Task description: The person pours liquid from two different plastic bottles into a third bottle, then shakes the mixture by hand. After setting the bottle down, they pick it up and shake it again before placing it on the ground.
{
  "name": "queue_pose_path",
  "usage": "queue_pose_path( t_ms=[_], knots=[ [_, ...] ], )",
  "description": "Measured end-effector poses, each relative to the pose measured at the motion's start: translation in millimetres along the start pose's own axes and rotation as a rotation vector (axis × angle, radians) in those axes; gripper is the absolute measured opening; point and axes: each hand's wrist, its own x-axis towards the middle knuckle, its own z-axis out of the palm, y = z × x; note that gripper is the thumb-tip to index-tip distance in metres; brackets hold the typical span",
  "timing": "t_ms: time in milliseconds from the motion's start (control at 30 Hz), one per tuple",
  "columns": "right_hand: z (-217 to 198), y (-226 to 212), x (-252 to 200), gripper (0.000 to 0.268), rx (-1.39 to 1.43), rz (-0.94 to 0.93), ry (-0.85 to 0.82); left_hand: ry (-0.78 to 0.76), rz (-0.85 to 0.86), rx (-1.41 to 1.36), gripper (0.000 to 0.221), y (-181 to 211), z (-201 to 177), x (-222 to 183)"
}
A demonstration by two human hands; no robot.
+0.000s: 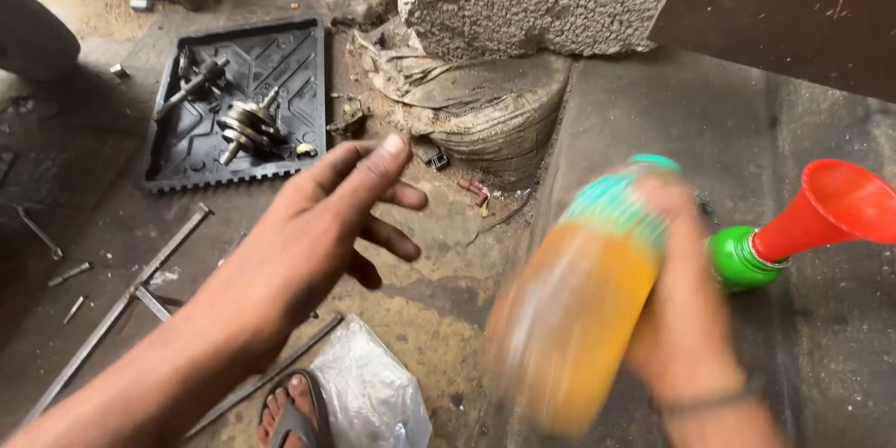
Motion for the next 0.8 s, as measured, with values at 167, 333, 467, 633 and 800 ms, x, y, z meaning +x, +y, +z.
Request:
queue_pose_path(
  t_ms=[167, 333, 467, 633, 800],
  knots=[
    [14.5, -5.7, -19.0, 0.047, -0.068, 0.006, -0.118, -0.046, -0.082, -0.080, 0.059, 4.1, -5.0, 4.0],
    [-2.6, 1.3, 15.9, 0.044, 0.057, -0.163, -0.036, -0.005, -0.087, -0.119, 0.060, 0.1, -7.4, -0.4],
    [7.9, -2.7, -16.8, 0.053, -0.106, -0.110, -0.188, -0.040, -0.029, -0.123, 0.056, 1.2, -8.4, 12.2],
    [-18.1, 4.0, 11.2, 0.049, 0.003, -0.239, -0.050, -0.057, 0.015, -0.092, 0.057, -4.1, -0.4, 2.9],
    [12.3, -23.6, -22.6, 0.055, -0.182, -0.338, -0.277, -0.088, -0.059, -0.060, 0.055, -6.3, 2.3, 12.2]
  ],
)
